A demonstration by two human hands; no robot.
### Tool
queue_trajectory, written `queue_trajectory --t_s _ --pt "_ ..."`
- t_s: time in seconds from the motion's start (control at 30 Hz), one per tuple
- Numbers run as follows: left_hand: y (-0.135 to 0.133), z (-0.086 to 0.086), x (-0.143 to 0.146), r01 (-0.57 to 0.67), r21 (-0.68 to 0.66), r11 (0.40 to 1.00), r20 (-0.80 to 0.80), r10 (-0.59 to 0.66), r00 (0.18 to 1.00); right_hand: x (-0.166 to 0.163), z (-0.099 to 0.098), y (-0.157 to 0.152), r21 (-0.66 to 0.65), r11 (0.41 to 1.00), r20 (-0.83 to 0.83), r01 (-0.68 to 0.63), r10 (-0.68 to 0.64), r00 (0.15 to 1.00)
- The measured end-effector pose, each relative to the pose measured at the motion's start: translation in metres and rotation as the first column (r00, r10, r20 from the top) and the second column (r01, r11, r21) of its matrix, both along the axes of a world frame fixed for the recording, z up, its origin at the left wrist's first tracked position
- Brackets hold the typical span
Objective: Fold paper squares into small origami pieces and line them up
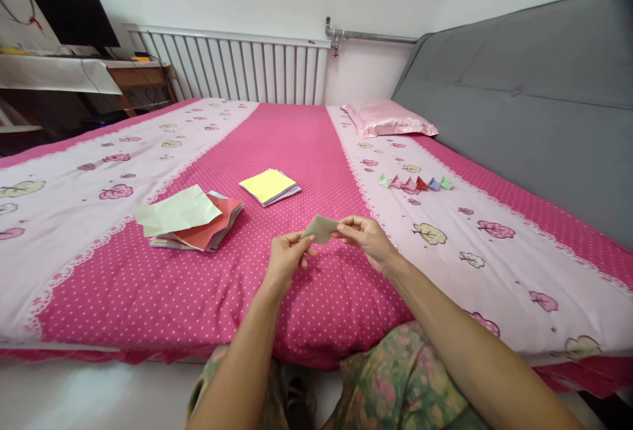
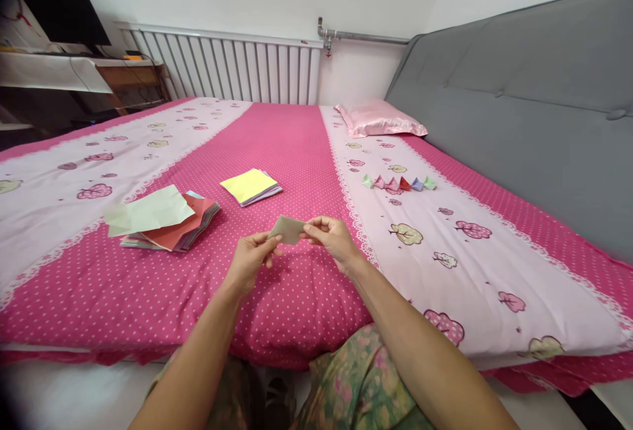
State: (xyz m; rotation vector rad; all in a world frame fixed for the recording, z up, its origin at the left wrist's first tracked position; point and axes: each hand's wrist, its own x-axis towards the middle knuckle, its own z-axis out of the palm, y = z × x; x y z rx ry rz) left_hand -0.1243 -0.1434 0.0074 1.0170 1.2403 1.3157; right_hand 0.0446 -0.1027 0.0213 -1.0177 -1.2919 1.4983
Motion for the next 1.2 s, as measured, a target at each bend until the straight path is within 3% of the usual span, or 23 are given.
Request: queue_trajectory --t_s 0.2,0.37,0.67,1.2 --pt "-0.0001 0.0001 -0.0008 0.061 -0.021 0.998 0.27 -0.053 0.961 0.0031 0.0015 0.0 0.023 0.999 -0.047 -0.042 0.043 0.998" --pt "-0.0015 0.0032 -0.0018 0.076 0.03 0.997 0.359 -0.082 0.93 0.0041 0.0051 -0.0011 0.036 0.997 -0.075 -0.065 0.067 0.995" --pt "-0.0021 0.0041 -0.0033 0.096 0.019 0.995 0.309 -0.098 0.946 0.0042 0.0039 0.0004 0.066 0.997 -0.063 -0.028 0.032 0.997" --pt "0.0 0.0038 0.0019 0.128 0.119 0.985 0.067 -0.136 0.988 0.0008 0.0028 0.0004 0.141 0.989 -0.003 -0.039 0.04 0.999"
